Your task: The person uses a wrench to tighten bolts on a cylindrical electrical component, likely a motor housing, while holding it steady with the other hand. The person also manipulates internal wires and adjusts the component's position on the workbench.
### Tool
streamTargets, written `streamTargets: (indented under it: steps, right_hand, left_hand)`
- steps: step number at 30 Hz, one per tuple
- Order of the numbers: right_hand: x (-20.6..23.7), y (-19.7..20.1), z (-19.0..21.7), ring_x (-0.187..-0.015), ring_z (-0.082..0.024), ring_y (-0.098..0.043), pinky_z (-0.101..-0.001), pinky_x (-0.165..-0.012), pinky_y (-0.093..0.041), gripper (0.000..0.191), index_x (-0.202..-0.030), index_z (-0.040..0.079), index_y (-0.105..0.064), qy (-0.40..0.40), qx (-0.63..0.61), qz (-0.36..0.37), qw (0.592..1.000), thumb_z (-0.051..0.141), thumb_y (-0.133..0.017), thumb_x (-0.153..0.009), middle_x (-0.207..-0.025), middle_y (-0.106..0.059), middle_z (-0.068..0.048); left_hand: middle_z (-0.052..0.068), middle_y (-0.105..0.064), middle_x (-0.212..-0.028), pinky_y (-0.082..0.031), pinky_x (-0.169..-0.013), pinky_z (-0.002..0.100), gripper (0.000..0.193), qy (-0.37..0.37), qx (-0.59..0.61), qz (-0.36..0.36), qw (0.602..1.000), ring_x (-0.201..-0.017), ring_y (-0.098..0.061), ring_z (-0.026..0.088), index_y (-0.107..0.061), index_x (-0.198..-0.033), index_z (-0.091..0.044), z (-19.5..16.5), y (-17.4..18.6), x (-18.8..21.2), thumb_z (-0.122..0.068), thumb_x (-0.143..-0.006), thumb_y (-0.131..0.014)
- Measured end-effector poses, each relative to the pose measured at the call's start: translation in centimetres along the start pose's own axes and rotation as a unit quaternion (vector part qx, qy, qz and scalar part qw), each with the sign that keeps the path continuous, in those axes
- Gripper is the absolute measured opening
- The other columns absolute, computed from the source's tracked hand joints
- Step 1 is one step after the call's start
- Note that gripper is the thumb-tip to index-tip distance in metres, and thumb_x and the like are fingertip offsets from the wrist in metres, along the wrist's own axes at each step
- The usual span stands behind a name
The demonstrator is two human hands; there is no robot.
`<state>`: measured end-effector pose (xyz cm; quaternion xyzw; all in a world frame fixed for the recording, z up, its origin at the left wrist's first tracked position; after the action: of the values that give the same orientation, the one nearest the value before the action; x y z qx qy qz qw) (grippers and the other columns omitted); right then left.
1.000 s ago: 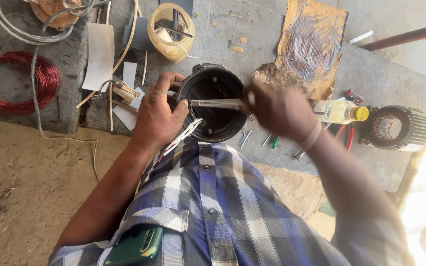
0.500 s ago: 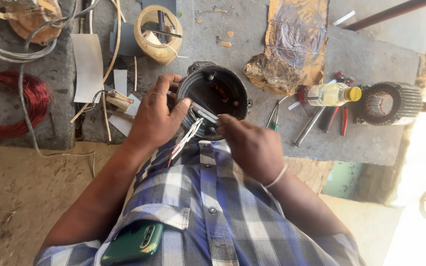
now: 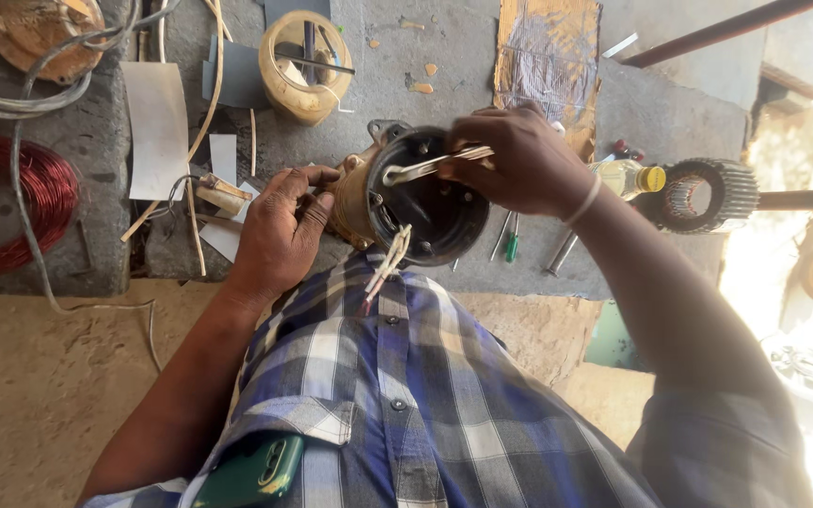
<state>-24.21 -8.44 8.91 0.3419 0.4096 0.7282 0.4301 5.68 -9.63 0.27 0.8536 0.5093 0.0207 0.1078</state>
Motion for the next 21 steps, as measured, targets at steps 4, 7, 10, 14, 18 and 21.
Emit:
streamTargets:
  steps: [4, 7, 10, 14, 18, 21]
  right_hand:
    - [-2.7, 0.1, 0.7, -0.071, -0.021, -0.066, -0.0411, -0.082, -0.038, 0.041, -0.090, 0.018, -0.078, -0.014, 0.125, 0.041, 0.991, 0.058, -0.071, -0.092, -0.077, -0.072, -0.002]
    - [-3.2, 0.0, 1.2, -0.076, -0.022, -0.066, -0.0401, -0.082, -0.035, 0.045, -0.096, 0.020, -0.079, 0.009, 0.130, 0.018, 0.991, 0.064, -0.072, -0.089, -0.078, -0.072, -0.001]
    - [-2.8, -0.3, 1.5, -0.076, -0.021, -0.066, -0.0414, -0.084, -0.036, 0.043, -0.091, 0.020, -0.079, -0.009, 0.131, 0.009, 0.991, 0.063, -0.073, -0.090, -0.076, -0.071, 0.000]
    - [-1.7, -0.9, 1.9, -0.076, -0.020, -0.065, -0.0400, -0.077, -0.039, 0.045, -0.082, 0.017, -0.075, -0.056, 0.106, 0.011, 0.993, 0.061, -0.073, -0.092, -0.078, -0.069, -0.001]
    - [-0.7, -1.3, 2.3, -0.078, -0.022, -0.065, -0.0416, -0.074, -0.043, 0.047, -0.079, 0.013, -0.073, -0.072, 0.089, -0.016, 0.993, 0.059, -0.075, -0.090, -0.078, -0.067, -0.003]
    - [-0.3, -1.5, 2.4, -0.081, -0.024, -0.065, -0.0424, -0.077, -0.046, 0.048, -0.084, 0.012, -0.073, -0.085, 0.052, -0.030, 0.995, 0.060, -0.075, -0.090, -0.080, -0.066, -0.004]
  left_hand:
    - [0.013, -0.068, -0.105, -0.056, -0.072, 0.031, 0.019, -0.043, -0.011, -0.022, 0.999, -0.086, -0.068, 0.018, -0.067, -0.120, -0.001, -0.4, -0.1, -1.9, -0.012, -0.107, -0.060]
    - [0.013, -0.070, -0.102, -0.055, -0.073, 0.031, 0.018, -0.105, 0.010, -0.043, 0.993, -0.083, -0.067, 0.017, -0.066, -0.120, -0.001, -0.8, -0.9, -4.4, -0.013, -0.111, -0.057]
    - [0.012, -0.072, -0.099, -0.055, -0.070, 0.028, 0.024, -0.101, 0.077, 0.016, 0.992, -0.081, -0.066, 0.016, -0.065, -0.120, -0.003, -0.2, -2.1, -7.4, -0.018, -0.113, -0.047]
    - [0.014, -0.071, -0.104, -0.059, -0.079, 0.035, 0.027, -0.130, 0.015, -0.038, 0.991, -0.093, -0.071, 0.024, -0.066, -0.118, -0.005, 2.4, -1.7, -9.7, -0.024, -0.115, -0.046]
    - [0.016, -0.072, -0.102, -0.051, -0.089, 0.050, 0.022, -0.079, -0.154, -0.134, 0.976, -0.098, -0.067, 0.038, -0.066, -0.112, -0.005, 6.0, 1.3, -8.1, -0.021, -0.113, -0.051]
    - [0.018, -0.071, -0.110, -0.049, -0.090, 0.051, 0.022, -0.023, -0.219, -0.118, 0.968, -0.102, -0.064, 0.040, -0.067, -0.117, -0.006, 8.2, 2.4, -4.8, -0.019, -0.111, -0.050]
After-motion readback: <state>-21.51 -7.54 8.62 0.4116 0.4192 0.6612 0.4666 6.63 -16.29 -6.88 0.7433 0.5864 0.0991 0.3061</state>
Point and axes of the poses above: each hand's wrist, its own x-axis away from the middle knuckle, its own y-axis out of the back of the hand, z = x × y, the point moved 1 cm from there along -x, towards the middle knuckle
